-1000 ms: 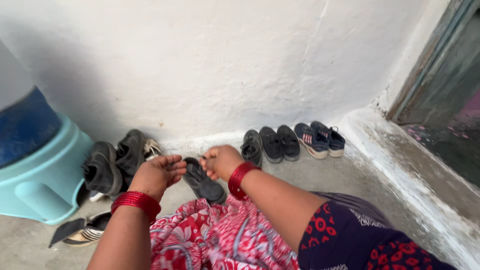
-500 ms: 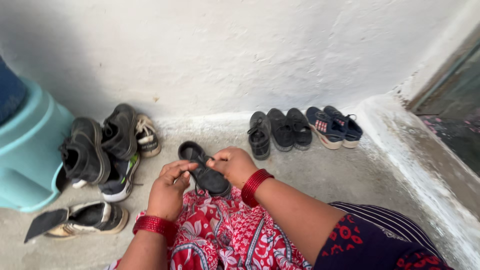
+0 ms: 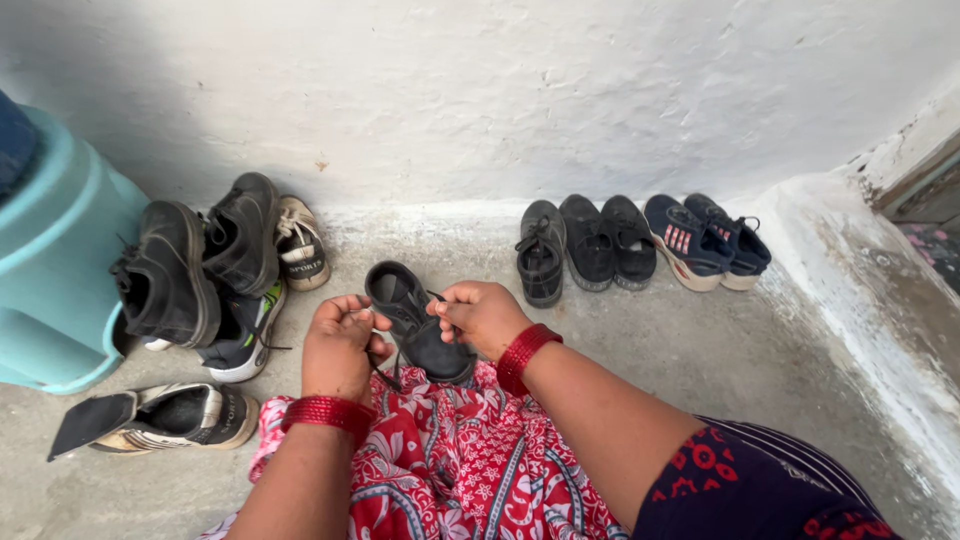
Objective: The person sits on the floor and re-laces a single black shoe by threading the laces through the eyelets and tying them. The person handles the shoe and laces by hand throughout the clip.
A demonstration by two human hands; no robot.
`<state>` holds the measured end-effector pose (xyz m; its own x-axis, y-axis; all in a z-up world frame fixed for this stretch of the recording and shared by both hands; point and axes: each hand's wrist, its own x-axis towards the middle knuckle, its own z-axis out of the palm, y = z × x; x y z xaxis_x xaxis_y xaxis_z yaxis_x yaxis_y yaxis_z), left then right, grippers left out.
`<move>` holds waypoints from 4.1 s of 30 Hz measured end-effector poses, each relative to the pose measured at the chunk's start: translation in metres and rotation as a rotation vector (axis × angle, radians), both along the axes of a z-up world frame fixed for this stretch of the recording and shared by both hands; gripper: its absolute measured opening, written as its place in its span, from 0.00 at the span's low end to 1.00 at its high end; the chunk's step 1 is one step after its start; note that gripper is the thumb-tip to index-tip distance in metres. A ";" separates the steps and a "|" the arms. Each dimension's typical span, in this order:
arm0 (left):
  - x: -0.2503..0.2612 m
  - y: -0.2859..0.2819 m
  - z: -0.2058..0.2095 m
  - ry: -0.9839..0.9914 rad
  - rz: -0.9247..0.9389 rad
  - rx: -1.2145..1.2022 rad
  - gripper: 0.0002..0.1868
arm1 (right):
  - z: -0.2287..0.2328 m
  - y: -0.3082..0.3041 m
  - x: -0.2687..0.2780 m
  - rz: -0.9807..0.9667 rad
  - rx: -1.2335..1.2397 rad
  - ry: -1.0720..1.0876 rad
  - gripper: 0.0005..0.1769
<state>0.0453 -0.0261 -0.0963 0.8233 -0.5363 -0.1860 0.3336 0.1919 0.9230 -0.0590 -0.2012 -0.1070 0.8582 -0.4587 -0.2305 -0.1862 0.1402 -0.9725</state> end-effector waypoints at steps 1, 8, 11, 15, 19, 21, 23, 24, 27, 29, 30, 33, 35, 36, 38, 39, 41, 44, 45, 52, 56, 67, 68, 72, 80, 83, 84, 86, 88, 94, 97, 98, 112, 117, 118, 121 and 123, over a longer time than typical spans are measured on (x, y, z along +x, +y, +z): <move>0.002 -0.001 -0.002 -0.004 0.006 0.021 0.08 | -0.003 -0.001 0.002 -0.005 -0.005 0.033 0.11; 0.015 -0.008 -0.022 0.034 0.047 0.102 0.05 | -0.028 -0.007 0.005 -0.036 -0.004 0.128 0.10; 0.026 -0.016 -0.033 0.027 0.049 0.110 0.03 | -0.039 -0.017 0.007 -0.058 -0.032 0.149 0.11; 0.030 -0.030 -0.059 -0.007 0.025 0.201 0.02 | -0.058 -0.030 0.010 -0.082 -0.086 0.148 0.10; 0.030 -0.038 -0.090 0.003 -0.021 0.246 0.04 | -0.070 -0.033 0.025 -0.055 -0.333 0.158 0.09; 0.032 -0.040 -0.102 0.027 -0.032 0.237 0.03 | -0.072 -0.032 0.035 -0.069 -0.352 0.188 0.10; 0.036 -0.041 -0.112 0.036 -0.050 0.251 0.04 | -0.072 -0.032 0.048 -0.076 -0.386 0.243 0.11; 0.038 -0.041 -0.116 0.042 -0.058 0.260 0.04 | -0.072 -0.031 0.054 -0.076 -0.411 0.285 0.12; 0.040 -0.044 -0.125 0.057 -0.083 0.312 0.04 | -0.068 -0.027 0.072 -0.101 -0.546 0.194 0.16; 0.041 -0.045 -0.127 0.052 -0.094 0.331 0.04 | -0.061 -0.024 0.080 -0.043 -0.666 0.202 0.22; 0.041 -0.045 -0.128 0.049 -0.100 0.339 0.04 | -0.056 -0.025 0.081 0.024 -0.734 0.279 0.24; 0.042 -0.046 -0.129 0.082 -0.105 0.333 0.04 | -0.044 -0.027 0.086 0.160 -0.836 0.424 0.25; 0.042 -0.047 -0.129 0.066 -0.108 0.340 0.05 | -0.042 -0.030 0.086 0.191 -0.862 0.490 0.23; 0.042 -0.047 -0.130 0.058 -0.110 0.343 0.05 | -0.045 -0.032 0.086 0.189 -0.869 0.521 0.21; 0.042 -0.047 -0.131 0.019 -0.120 0.356 0.05 | -0.055 -0.036 0.084 0.135 -0.855 0.509 0.17; 0.041 -0.046 -0.131 0.000 -0.126 0.362 0.05 | -0.061 -0.040 0.083 0.082 -0.833 0.466 0.15; 0.041 -0.047 -0.128 -0.022 -0.117 0.362 0.06 | -0.074 -0.047 0.081 -0.019 -0.698 0.422 0.12; 0.040 -0.044 -0.123 -0.019 -0.133 0.397 0.06 | -0.087 -0.052 0.072 -0.153 -0.304 0.435 0.08; 0.039 -0.043 -0.121 -0.012 -0.142 0.416 0.07 | -0.089 -0.053 0.066 -0.192 -0.136 0.452 0.07; 0.030 -0.046 -0.116 -0.065 -0.155 0.366 0.06 | -0.091 -0.049 0.034 -0.272 0.206 0.403 0.07; 0.031 -0.047 -0.113 -0.071 -0.167 0.324 0.05 | -0.093 -0.052 0.029 -0.186 -0.191 0.418 0.06; 0.027 -0.084 -0.111 -0.985 -0.148 0.518 0.05 | -0.071 -0.045 -0.010 -0.164 -0.688 0.434 0.10; 0.026 -0.085 -0.111 -1.016 -0.167 0.564 0.04 | -0.071 -0.041 -0.009 -0.171 -0.660 0.404 0.11; 0.024 -0.085 -0.107 -1.102 -0.224 0.631 0.07 | -0.079 -0.028 0.003 -0.137 -0.543 0.441 0.13; 0.023 -0.085 -0.106 -1.178 -0.247 0.624 0.07 | -0.103 -0.026 0.020 -0.195 -0.473 0.424 0.14; 0.026 -0.088 -0.114 -1.069 -0.183 0.585 0.06 | -0.111 -0.033 0.023 -0.200 -0.345 0.317 0.12; 0.027 -0.090 -0.117 -1.025 -0.156 0.571 0.06 | -0.113 -0.034 0.024 -0.190 -0.317 0.294 0.12; 0.031 -0.091 -0.123 -0.880 -0.154 0.538 0.06 | -0.117 -0.036 0.026 -0.175 -0.265 0.296 0.12; 0.034 -0.090 -0.129 -0.793 -0.157 0.516 0.06 | -0.120 -0.036 0.025 -0.166 -0.217 0.346 0.11; 0.044 -0.087 -0.134 -0.835 -0.188 0.548 0.06 | -0.118 -0.029 0.025 -0.048 -0.429 0.164 0.10; 0.044 -0.086 -0.133 -0.858 -0.183 0.602 0.06 | -0.111 -0.025 0.025 -0.061 -0.448 0.172 0.10; 0.042 -0.087 -0.132 -0.865 -0.173 0.616 0.06 | -0.108 -0.024 0.025 -0.070 -0.500 0.188 0.09; 0.042 -0.092 -0.134 -0.928 -0.199 0.637 0.09 | -0.102 -0.030 0.036 -0.213 -0.583 0.216 0.07; 0.044 -0.088 -0.136 -1.025 -0.218 0.604 0.09 | -0.091 -0.046 0.045 -0.297 -0.121 0.044 0.07; 0.046 -0.088 -0.135 -1.005 -0.234 0.617 0.09 | -0.083 -0.050 0.049 -0.323 -0.001 0.007 0.07; 0.045 -0.087 -0.128 -0.955 -0.266 0.637 0.10 | -0.050 -0.060 0.045 -0.404 0.417 -0.238 0.01; 0.044 -0.086 -0.123 -0.934 -0.263 0.629 0.11 | -0.025 -0.067 0.038 -0.282 0.527 -0.423 0.02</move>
<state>0.0895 -0.1125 -0.2193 0.6572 -0.7404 0.1412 -0.5680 -0.3634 0.7385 -0.0210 -0.2682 -0.1317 0.7882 -0.5950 -0.1570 0.3025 0.5968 -0.7432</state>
